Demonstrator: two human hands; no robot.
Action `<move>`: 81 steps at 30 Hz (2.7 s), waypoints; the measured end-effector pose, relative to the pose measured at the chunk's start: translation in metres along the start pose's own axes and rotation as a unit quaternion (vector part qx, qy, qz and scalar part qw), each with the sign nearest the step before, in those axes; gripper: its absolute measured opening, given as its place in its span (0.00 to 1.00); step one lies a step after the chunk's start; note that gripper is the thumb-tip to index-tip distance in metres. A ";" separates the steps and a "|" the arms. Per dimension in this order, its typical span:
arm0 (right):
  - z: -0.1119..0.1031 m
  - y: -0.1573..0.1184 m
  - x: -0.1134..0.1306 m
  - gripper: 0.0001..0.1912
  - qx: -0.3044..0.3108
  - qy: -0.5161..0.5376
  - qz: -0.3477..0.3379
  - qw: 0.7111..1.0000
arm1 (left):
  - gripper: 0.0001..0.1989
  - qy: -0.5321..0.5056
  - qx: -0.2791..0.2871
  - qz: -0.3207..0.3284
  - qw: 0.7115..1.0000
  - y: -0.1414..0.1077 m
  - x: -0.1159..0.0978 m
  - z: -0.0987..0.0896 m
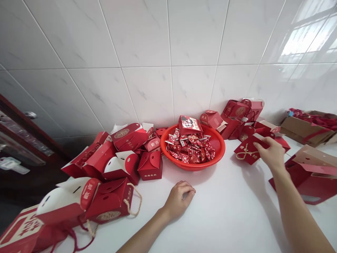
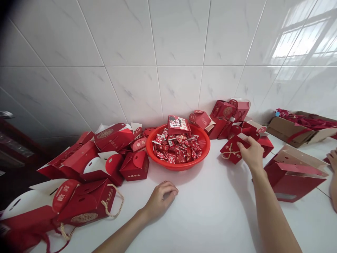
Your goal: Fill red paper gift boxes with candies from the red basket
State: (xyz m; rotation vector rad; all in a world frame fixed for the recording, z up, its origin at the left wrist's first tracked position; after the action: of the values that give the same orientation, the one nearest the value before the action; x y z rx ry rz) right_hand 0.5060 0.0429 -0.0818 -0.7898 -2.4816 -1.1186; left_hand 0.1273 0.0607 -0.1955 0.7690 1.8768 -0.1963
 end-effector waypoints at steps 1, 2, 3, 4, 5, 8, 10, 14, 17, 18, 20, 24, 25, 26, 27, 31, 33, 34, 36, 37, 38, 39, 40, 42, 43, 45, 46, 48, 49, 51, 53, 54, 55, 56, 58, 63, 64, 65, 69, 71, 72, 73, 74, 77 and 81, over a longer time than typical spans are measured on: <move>-0.012 -0.004 0.003 0.12 0.012 0.010 0.006 1.000 | 0.13 -0.001 0.000 -0.003 1.000 0.000 0.000 0.000; -0.026 -0.008 0.007 0.15 0.020 0.020 0.008 1.000 | 0.13 -0.002 0.000 -0.007 1.000 0.000 0.000 0.000; -0.039 -0.013 0.011 0.18 0.040 0.041 0.004 0.998 | 0.13 -0.003 0.001 -0.011 1.000 0.000 0.000 0.000; -0.050 -0.019 0.016 0.20 0.072 0.090 -0.002 0.993 | 0.13 -0.004 0.003 -0.015 1.000 -0.001 0.000 0.000; -0.061 -0.026 0.023 0.21 0.104 0.133 -0.024 0.985 | 0.13 -0.004 0.004 -0.017 1.000 -0.001 0.000 0.000; -0.080 -0.052 0.056 0.18 0.210 0.233 -0.121 0.942 | 0.14 -0.017 0.002 -0.018 1.000 -0.001 0.002 0.001; -0.075 -0.080 0.090 0.12 0.304 0.234 -0.202 0.901 | 0.13 -0.060 -0.012 -0.034 0.998 -0.001 0.004 0.001; -0.061 -0.149 0.171 0.11 0.222 0.230 -0.439 0.840 | 0.19 -0.205 -0.066 -0.119 0.969 0.002 0.004 -0.013; -0.042 -0.204 0.208 0.15 0.105 0.201 -0.564 0.794 | 0.25 -0.249 -0.030 -0.130 0.959 0.009 -0.016 -0.036; -0.035 -0.218 0.214 0.15 0.083 0.206 -0.583 0.781 | 0.26 -0.236 -0.012 -0.125 0.964 0.010 -0.025 -0.046; -0.024 -0.237 0.219 0.18 0.059 0.230 -0.611 0.755 | 0.27 -0.187 0.033 -0.125 0.974 0.011 -0.040 -0.064; -0.011 -0.245 0.218 0.15 0.012 0.285 -0.610 0.740 | 0.24 0.012 0.031 -0.116 0.993 0.004 -0.056 -0.091; -0.008 -0.244 0.218 0.14 0.008 0.295 -0.605 0.739 | 0.23 0.047 0.027 -0.115 0.992 0.002 -0.058 -0.094; -0.007 -0.244 0.217 0.12 0.009 0.304 -0.601 0.739 | 0.22 0.074 0.022 -0.112 0.991 0.001 -0.059 -0.096; -0.005 -0.243 0.216 0.10 0.017 0.310 -0.597 0.740 | 0.20 0.095 0.013 -0.106 0.990 0.000 -0.061 -0.098; -0.005 -0.239 0.203 0.10 0.055 0.318 -0.581 0.747 | 0.25 0.142 -0.011 -0.096 0.985 0.000 -0.071 -0.110; -0.008 -0.236 0.190 0.12 0.054 0.312 -0.569 0.759 | 0.27 0.145 -0.001 -0.095 0.985 0.000 -0.075 -0.116; -0.009 -0.233 0.184 0.14 0.050 0.306 -0.561 0.768 | 0.27 0.143 0.003 -0.095 0.985 0.000 -0.077 -0.118; -0.010 -0.229 0.174 0.16 0.044 0.296 -0.545 0.783 | 0.25 0.136 0.007 -0.100 0.986 0.001 -0.078 -0.123; -0.010 -0.227 0.171 0.16 0.043 0.295 -0.537 0.789 | 0.23 0.134 0.012 -0.105 0.985 0.001 -0.077 -0.124; -0.010 -0.225 0.169 0.16 0.041 0.297 -0.529 0.794 | 0.22 0.133 0.020 -0.113 0.985 0.002 -0.075 -0.124; -0.010 -0.223 0.168 0.15 0.039 0.300 -0.522 0.797 | 0.21 0.133 0.027 -0.120 0.984 0.003 -0.073 -0.124; -0.009 -0.222 0.169 0.15 0.038 0.304 -0.518 0.799 | 0.21 0.134 0.032 -0.124 0.983 0.004 -0.071 -0.124; -0.008 -0.220 0.173 0.14 0.036 0.311 -0.513 0.799 | 0.21 0.142 0.039 -0.127 0.981 0.005 -0.067 -0.123; -0.008 -0.219 0.175 0.14 0.036 0.315 -0.514 0.797 | 0.21 0.146 0.044 -0.129 0.980 0.006 -0.065 -0.123; -0.007 -0.216 0.181 0.13 0.043 0.325 -0.513 0.793 | 0.22 0.151 0.057 -0.134 0.978 0.006 -0.060 -0.121; -0.007 -0.214 0.184 0.12 0.050 0.333 -0.511 0.791 | 0.22 0.153 0.062 -0.131 0.978 0.006 -0.059 -0.121; -0.006 -0.208 0.189 0.11 0.066 0.357 -0.502 0.785 | 0.22 0.156 0.065 -0.110 0.979 0.006 -0.058 -0.120; -0.007 -0.205 0.192 0.10 0.074 0.370 -0.498 0.780 | 0.23 0.158 0.065 -0.096 0.981 0.007 -0.059 -0.120; -0.007 -0.198 0.199 0.09 0.090 0.388 -0.492 0.774 | 0.23 0.162 0.071 -0.072 0.982 0.008 -0.060 -0.118; -0.007 -0.191 0.207 0.09 0.103 0.386 -0.484 0.779 | 0.23 0.160 0.082 -0.065 0.982 0.008 -0.061 -0.115; -0.006 -0.187 0.210 0.10 0.110 0.376 -0.476 0.788 | 0.23 0.157 0.087 -0.065 0.982 0.008 -0.061 -0.114; -0.004 -0.183 0.212 0.09 0.116 0.358 -0.462 0.803 | 0.23 0.155 0.088 -0.068 0.982 0.008 -0.061 -0.113; -0.002 -0.178 0.212 0.08 0.119 0.332 -0.441 0.825 | 0.23 0.155 0.087 -0.071 0.982 0.008 -0.062 -0.113; 0.005 -0.168 0.210 0.06 0.139 0.253 -0.389 0.875 | 0.24 0.163 0.081 -0.077 0.980 0.006 -0.063 -0.113; 0.030 -0.166 0.198 0.17 0.390 0.121 -0.270 0.872 | 0.24 0.203 0.092 -0.098 0.970 0.002 -0.071 -0.114; 0.032 -0.168 0.198 0.19 0.426 0.117 -0.255 0.860 | 0.24 0.208 0.093 -0.100 0.969 0.001 -0.074 -0.113; 0.032 -0.171 0.198 0.21 0.444 0.110 -0.246 0.854 | 0.24 0.210 0.095 -0.097 0.968 0.000 -0.077 -0.113; 0.030 -0.178 0.206 0.19 0.441 0.067 -0.264 0.855 | 0.25 0.201 0.109 -0.079 0.970 -0.003 -0.085 -0.108; 0.028 -0.180 0.208 0.13 0.455 0.098 -0.270 0.843 | 0.28 0.201 0.120 -0.075 0.969 -0.005 -0.084 -0.109; 0.027 -0.180 0.208 0.10 0.465 0.133 -0.265 0.834 | 0.30 0.202 0.125 -0.078 0.968 -0.005 -0.082 -0.110; 0.026 -0.178 0.208 0.07 0.477 0.179 -0.254 0.822 | 0.32 0.203 0.130 -0.082 0.967 -0.006 -0.079 -0.111; 0.026 -0.175 0.206 0.05 0.493 0.228 -0.235 0.806 | 0.34 0.205 0.133 -0.088 0.966 -0.006 -0.077 -0.113; 0.033 -0.167 0.197 0.07 0.563 0.335 -0.152 0.740 | 0.34 0.206 0.150 -0.116 0.960 -0.006 -0.070 -0.119; 0.049 -0.163 0.184 0.13 0.651 0.352 -0.068 0.670 | 0.34 0.197 0.179 -0.161 0.950 -0.005 -0.063 -0.121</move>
State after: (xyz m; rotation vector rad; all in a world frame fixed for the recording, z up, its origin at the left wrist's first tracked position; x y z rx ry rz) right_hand 0.2590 0.0567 -0.1219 0.2619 -1.8815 0.4594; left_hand 0.0470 0.0865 -0.0884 0.7771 2.3826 -0.6458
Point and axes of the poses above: each hand's wrist, its own y-axis towards the middle knuckle, its own z-axis out of the palm, x = y × z, the point moved 6 cm from there along y, towards the middle knuckle, and after that the axes turned 6 degrees about -y, right-handed, at the moved point
